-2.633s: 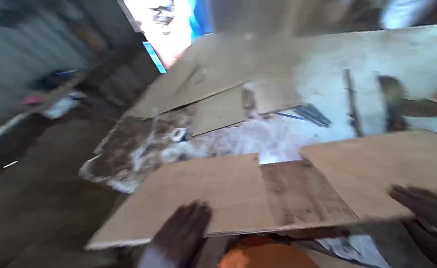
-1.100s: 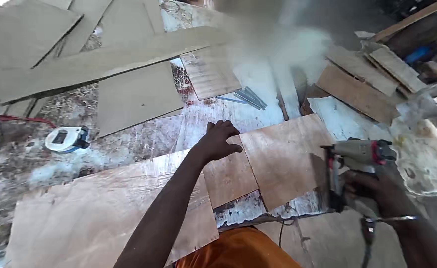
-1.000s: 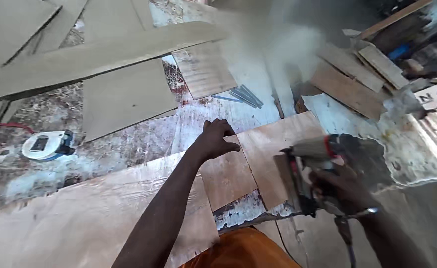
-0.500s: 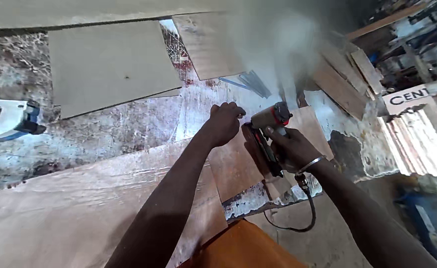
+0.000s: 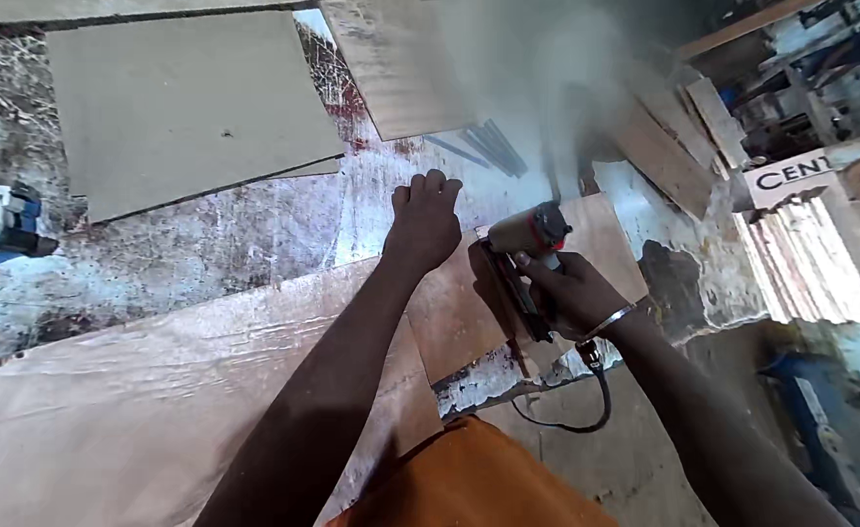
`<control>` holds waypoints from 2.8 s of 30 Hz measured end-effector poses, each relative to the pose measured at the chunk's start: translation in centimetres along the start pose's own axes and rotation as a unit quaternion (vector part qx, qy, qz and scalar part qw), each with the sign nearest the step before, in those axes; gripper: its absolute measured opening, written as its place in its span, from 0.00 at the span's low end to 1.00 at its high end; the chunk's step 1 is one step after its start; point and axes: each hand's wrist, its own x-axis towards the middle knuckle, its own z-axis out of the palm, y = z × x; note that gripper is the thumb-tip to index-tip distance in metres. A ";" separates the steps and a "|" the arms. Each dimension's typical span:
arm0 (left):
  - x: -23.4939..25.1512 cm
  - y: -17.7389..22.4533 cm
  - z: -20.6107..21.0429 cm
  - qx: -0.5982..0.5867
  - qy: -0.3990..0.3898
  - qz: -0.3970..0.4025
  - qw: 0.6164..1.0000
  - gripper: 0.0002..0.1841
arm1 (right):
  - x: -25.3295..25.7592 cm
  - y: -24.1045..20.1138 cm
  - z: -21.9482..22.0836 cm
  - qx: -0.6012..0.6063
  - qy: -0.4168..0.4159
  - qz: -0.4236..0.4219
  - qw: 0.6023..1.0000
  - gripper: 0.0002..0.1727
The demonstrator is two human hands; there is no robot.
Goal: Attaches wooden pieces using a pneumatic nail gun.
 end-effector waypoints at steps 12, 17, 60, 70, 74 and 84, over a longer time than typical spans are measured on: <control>0.1 0.0 0.0 -0.002 0.003 -0.012 1.000 0.25 | -2.2 2.3 0.4 -0.014 0.020 0.020 1.000 0.31; 0.1 -0.1 0.1 0.002 0.010 -0.011 1.000 0.24 | -3.0 3.4 0.3 -0.015 0.010 0.001 1.000 0.30; -2.3 -7.9 -6.9 0.023 0.102 -0.051 0.993 0.16 | -4.9 -3.2 9.4 0.099 -0.064 -0.062 0.991 0.26; -1.4 -8.2 -7.4 0.009 0.049 -0.076 0.996 0.17 | -1.9 -7.3 10.2 0.067 -0.050 -0.033 0.996 0.32; -1.2 -8.0 -7.4 0.004 0.033 -0.088 0.996 0.18 | -2.1 -7.4 10.3 0.041 -0.043 -0.025 0.998 0.31; -1.6 -7.7 -7.9 -0.014 0.032 -0.100 0.994 0.18 | -4.3 -6.2 10.8 0.025 -0.036 -0.014 0.999 0.29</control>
